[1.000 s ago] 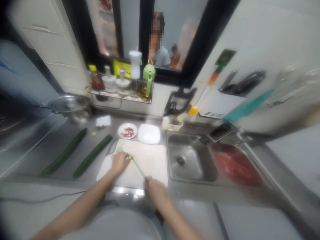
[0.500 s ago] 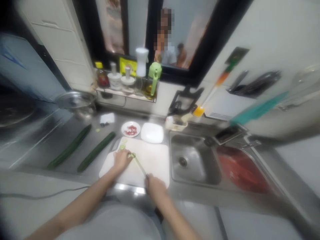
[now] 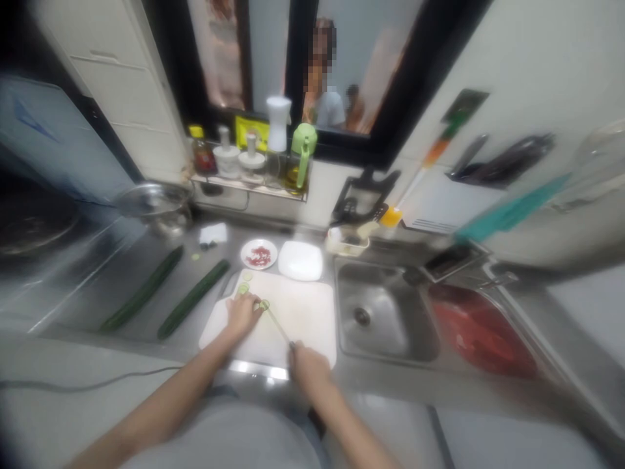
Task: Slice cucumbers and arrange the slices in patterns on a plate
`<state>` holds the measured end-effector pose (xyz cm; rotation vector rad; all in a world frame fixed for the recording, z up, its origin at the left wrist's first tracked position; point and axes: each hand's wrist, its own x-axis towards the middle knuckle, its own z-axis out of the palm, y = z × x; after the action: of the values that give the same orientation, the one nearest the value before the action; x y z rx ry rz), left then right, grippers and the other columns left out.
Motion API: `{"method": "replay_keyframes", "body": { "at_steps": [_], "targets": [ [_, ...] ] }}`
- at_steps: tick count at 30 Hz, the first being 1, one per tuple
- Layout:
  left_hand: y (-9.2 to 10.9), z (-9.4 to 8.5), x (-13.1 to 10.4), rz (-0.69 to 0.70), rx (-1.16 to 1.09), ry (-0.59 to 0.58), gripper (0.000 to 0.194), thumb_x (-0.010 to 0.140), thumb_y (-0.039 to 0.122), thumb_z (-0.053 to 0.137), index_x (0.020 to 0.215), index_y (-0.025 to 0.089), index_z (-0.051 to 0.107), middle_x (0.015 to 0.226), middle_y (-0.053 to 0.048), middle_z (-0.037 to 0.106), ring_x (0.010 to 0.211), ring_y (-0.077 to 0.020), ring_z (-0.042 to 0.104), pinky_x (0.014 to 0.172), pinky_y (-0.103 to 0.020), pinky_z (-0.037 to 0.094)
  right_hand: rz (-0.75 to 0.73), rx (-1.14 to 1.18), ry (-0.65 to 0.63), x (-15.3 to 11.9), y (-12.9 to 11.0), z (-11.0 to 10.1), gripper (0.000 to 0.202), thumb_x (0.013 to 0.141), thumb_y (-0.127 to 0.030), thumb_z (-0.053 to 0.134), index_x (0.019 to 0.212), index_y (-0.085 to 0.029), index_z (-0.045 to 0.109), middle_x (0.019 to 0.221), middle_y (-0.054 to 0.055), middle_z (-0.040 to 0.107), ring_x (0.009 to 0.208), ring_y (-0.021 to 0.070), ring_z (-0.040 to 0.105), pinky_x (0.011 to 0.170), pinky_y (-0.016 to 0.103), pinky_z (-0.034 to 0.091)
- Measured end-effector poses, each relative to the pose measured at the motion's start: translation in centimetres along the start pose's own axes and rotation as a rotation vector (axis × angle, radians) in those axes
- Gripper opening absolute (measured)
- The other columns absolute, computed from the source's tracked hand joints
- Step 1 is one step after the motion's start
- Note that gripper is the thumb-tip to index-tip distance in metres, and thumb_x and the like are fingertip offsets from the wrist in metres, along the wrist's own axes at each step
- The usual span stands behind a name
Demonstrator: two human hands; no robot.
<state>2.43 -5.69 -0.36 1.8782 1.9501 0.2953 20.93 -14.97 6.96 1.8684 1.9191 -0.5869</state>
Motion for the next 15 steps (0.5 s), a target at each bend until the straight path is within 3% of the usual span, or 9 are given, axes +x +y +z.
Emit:
{"method": "replay_keyframes", "body": {
  "at_steps": [15],
  "targets": [
    [-0.2,0.1,0.1,0.015,0.021,-0.003,0.023,0.084,0.033,0.055,0.099,0.023,0.068,0.109,-0.009,0.064,0.111,-0.0294,0.047,0.091,-0.044,0.03,-0.04,0.021,0.073,0.6,0.2,1.3,0.034,0.097,-0.033,0.029,0.112,-0.017,0.055,0.097,0.015,0.07,0.091,0.0233,0.067,0.074,0.032,0.045]
  ]
}}
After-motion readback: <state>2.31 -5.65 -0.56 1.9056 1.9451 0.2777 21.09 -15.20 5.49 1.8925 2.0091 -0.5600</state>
